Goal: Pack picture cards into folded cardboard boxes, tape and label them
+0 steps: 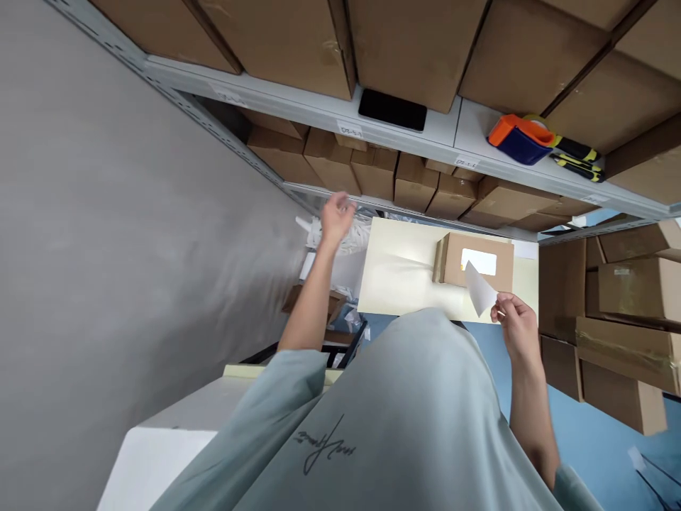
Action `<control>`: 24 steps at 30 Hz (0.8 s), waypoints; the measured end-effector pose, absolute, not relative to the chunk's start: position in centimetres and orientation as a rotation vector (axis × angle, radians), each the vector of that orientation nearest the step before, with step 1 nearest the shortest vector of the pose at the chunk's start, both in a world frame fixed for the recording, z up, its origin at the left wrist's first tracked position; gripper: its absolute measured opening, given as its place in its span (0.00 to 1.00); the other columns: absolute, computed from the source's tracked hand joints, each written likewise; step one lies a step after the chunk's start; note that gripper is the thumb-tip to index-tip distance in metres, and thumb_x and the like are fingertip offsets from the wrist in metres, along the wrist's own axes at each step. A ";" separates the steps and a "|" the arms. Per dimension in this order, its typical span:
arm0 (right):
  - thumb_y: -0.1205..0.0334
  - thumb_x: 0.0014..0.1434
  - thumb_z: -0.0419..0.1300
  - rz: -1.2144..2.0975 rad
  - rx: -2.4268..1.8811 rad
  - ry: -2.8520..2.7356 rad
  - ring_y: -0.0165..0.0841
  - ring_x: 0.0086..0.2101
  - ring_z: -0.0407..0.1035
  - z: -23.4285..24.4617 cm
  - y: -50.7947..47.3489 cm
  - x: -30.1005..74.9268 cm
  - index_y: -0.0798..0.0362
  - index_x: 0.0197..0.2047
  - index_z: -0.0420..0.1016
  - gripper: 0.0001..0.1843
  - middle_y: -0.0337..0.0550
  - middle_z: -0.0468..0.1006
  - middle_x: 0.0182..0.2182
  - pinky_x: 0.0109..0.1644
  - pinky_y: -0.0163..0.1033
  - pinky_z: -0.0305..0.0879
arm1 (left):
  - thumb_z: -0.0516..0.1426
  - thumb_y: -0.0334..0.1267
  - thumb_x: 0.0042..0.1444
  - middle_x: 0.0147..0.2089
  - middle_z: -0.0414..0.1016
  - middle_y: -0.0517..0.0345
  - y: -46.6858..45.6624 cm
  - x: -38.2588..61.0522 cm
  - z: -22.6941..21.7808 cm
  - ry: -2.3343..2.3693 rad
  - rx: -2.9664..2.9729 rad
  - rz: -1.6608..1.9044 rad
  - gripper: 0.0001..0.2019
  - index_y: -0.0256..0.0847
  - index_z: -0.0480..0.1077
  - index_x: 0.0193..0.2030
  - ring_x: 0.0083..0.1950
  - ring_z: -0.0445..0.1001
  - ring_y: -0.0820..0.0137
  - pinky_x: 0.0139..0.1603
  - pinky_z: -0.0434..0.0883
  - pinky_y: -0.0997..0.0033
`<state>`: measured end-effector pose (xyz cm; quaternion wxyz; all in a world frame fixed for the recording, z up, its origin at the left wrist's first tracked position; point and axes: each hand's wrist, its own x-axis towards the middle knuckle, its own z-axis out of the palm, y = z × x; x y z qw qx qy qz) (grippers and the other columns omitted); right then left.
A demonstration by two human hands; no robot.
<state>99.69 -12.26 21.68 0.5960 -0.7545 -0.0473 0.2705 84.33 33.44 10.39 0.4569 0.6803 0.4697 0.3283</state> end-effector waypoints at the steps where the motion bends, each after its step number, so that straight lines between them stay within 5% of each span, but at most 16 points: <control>1: 0.43 0.59 0.73 0.556 -1.806 -0.141 0.31 0.24 0.68 21.6 -11.9 99.8 0.51 0.34 0.79 0.19 0.36 0.72 0.23 0.30 0.38 0.68 | 0.67 0.45 0.59 0.53 0.85 0.44 29.9 85.3 10.6 1.023 1.643 0.731 0.16 0.38 0.79 0.49 0.60 0.81 0.55 0.69 0.74 0.52; 4: 0.43 0.66 0.67 0.238 -1.994 -0.376 0.32 0.27 0.71 21.6 -10.7 100.2 0.50 0.37 0.79 0.18 0.39 0.76 0.29 0.32 0.40 0.72 | 0.70 0.56 0.56 0.47 0.87 0.43 19.0 87.3 11.8 0.705 1.360 0.423 0.20 0.39 0.81 0.42 0.51 0.85 0.55 0.61 0.80 0.50; 7: 0.49 0.74 0.60 -0.072 -2.147 -0.800 0.32 0.30 0.74 21.4 -9.6 100.2 0.49 0.40 0.78 0.15 0.44 0.79 0.37 0.34 0.39 0.72 | 0.71 0.62 0.55 0.52 0.87 0.41 11.2 88.3 13.8 0.579 1.052 0.245 0.27 0.39 0.82 0.46 0.52 0.86 0.55 0.62 0.81 0.49; 10: 0.58 0.78 0.58 -0.238 -2.225 -1.286 0.29 0.28 0.74 20.6 -8.9 99.6 0.49 0.44 0.79 0.10 0.44 0.82 0.38 0.33 0.37 0.68 | 0.73 0.63 0.54 0.54 0.87 0.42 8.0 89.0 15.7 0.598 0.885 0.283 0.28 0.40 0.81 0.46 0.52 0.87 0.56 0.62 0.82 0.49; 14: 0.62 0.77 0.61 -0.366 -2.235 -1.657 0.28 0.29 0.74 18.9 -9.0 99.4 0.49 0.45 0.79 0.07 0.41 0.83 0.36 0.35 0.37 0.64 | 0.76 0.60 0.49 0.43 0.87 0.49 7.4 89.7 16.5 0.698 0.841 0.410 0.27 0.40 0.78 0.41 0.45 0.87 0.59 0.57 0.84 0.51; 24: 0.63 0.79 0.57 0.272 -2.193 -1.651 0.31 0.31 0.74 15.9 -12.0 102.0 0.47 0.46 0.83 0.12 0.44 0.83 0.40 0.34 0.38 0.63 | 0.76 0.55 0.47 0.38 0.84 0.53 4.8 92.6 14.0 0.864 0.948 0.384 0.21 0.42 0.78 0.36 0.44 0.85 0.60 0.50 0.85 0.55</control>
